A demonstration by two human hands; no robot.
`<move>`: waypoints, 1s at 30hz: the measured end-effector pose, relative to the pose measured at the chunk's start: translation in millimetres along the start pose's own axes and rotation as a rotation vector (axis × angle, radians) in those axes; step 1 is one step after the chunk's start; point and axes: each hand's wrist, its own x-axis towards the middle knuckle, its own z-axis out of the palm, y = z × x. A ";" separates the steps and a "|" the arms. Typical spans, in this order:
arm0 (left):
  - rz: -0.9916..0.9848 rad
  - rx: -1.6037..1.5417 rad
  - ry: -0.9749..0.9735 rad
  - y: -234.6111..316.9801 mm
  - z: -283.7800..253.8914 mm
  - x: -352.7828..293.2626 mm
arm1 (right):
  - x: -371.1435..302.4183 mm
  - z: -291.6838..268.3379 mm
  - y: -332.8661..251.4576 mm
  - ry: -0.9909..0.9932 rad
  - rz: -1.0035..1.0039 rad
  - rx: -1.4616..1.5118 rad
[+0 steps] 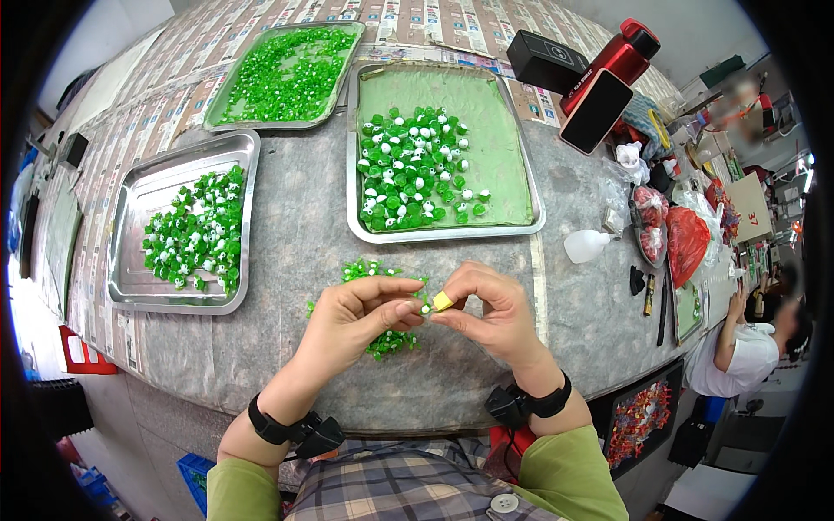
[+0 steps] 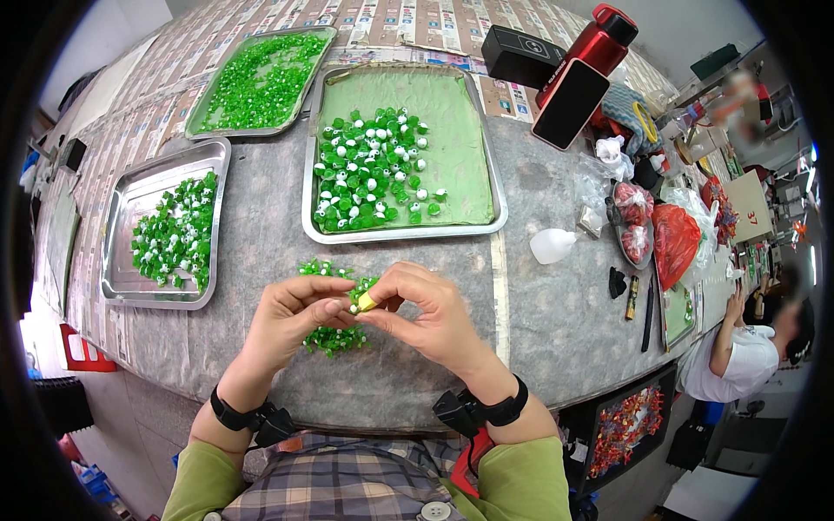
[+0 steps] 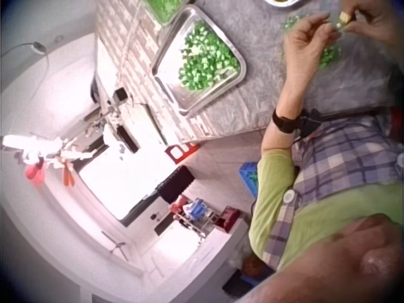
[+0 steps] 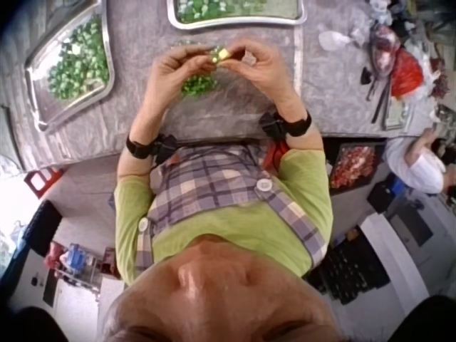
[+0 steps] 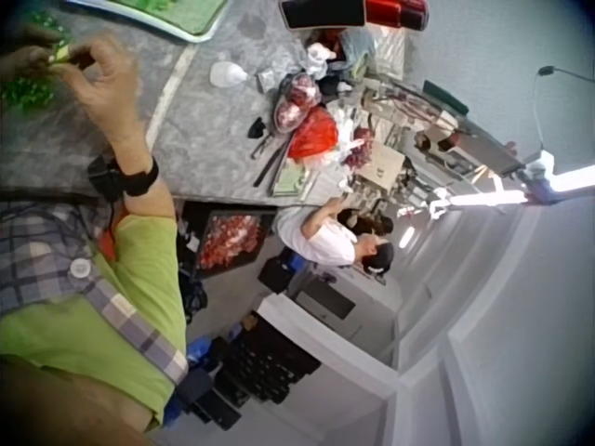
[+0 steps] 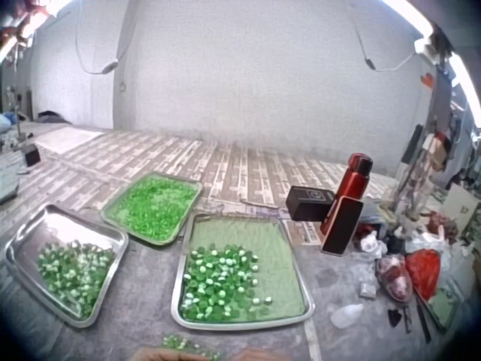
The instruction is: The person applies glue to green plastic pieces, attaches white plastic pieces to them, and places the assembled items into a metal tray. This process is repeated for several pieces, handling each one individually.
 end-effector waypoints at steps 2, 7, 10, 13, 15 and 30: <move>-0.005 -0.043 -0.035 -0.6 5.9 3.5 | -1.0 0.5 -3.8 0.024 -0.008 -0.031; 0.000 -0.145 -0.038 -10.7 9.4 10.6 | -1.9 -1.0 1.9 0.064 -0.142 -0.184; -0.024 -0.276 0.025 -13.8 3.6 13.0 | -1.8 -11.1 -2.0 0.233 -0.218 -0.383; 0.064 -0.309 0.112 -11.1 -1.8 12.3 | -10.5 -51.5 -3.6 0.804 -0.318 -0.446; 0.065 -0.336 0.120 -9.9 -1.7 12.3 | -17.4 -86.0 -7.1 1.177 -0.290 -0.411; 0.066 -0.407 0.124 -15.2 -4.3 8.9 | -57.3 -145.5 69.7 0.684 0.494 -0.171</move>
